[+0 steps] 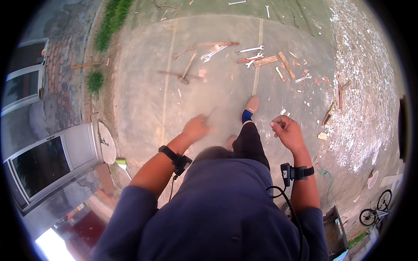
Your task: The person attempts to loosen a nut on a wheel hub by hand, picks up tools from the ground, fits a wrench onto the nut, and then strikes the wrench handle with a hammer.
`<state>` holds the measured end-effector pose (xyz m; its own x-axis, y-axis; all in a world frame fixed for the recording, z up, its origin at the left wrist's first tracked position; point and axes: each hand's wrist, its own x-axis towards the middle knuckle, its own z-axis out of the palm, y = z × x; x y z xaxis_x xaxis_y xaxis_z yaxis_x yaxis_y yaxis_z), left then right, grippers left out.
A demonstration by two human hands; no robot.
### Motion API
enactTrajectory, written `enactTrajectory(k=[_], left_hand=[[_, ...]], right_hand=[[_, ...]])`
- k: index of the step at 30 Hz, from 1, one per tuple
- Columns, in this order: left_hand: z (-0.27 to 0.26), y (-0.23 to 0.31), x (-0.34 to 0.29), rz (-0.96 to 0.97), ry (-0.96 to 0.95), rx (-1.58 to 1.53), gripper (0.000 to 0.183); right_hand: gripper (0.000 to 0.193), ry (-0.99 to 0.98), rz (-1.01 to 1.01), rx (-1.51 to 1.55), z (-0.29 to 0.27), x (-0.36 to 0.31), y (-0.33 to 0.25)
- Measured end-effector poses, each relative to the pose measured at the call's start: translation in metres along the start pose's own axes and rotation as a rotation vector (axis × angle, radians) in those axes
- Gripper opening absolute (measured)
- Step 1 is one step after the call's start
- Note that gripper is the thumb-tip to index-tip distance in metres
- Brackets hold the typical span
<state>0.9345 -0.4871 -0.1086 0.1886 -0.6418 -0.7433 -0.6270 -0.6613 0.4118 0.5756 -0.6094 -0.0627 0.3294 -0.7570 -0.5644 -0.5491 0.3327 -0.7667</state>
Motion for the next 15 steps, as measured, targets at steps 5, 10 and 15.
enactTrajectory(k=[5,10,15], left_hand=[[-0.035,0.031,0.040,-0.090,-0.037,0.000,0.047],[-0.073,0.085,0.087,-0.139,-0.093,-0.097,0.045],[-0.091,0.094,0.158,-0.092,-0.113,-0.003,0.045]], right_hand=[[0.021,-0.029,0.007,-0.002,-0.028,0.087,-0.007],[0.022,-0.027,0.104,0.058,-0.055,0.143,-0.011],[0.023,0.026,0.178,0.108,-0.059,0.187,-0.008]])
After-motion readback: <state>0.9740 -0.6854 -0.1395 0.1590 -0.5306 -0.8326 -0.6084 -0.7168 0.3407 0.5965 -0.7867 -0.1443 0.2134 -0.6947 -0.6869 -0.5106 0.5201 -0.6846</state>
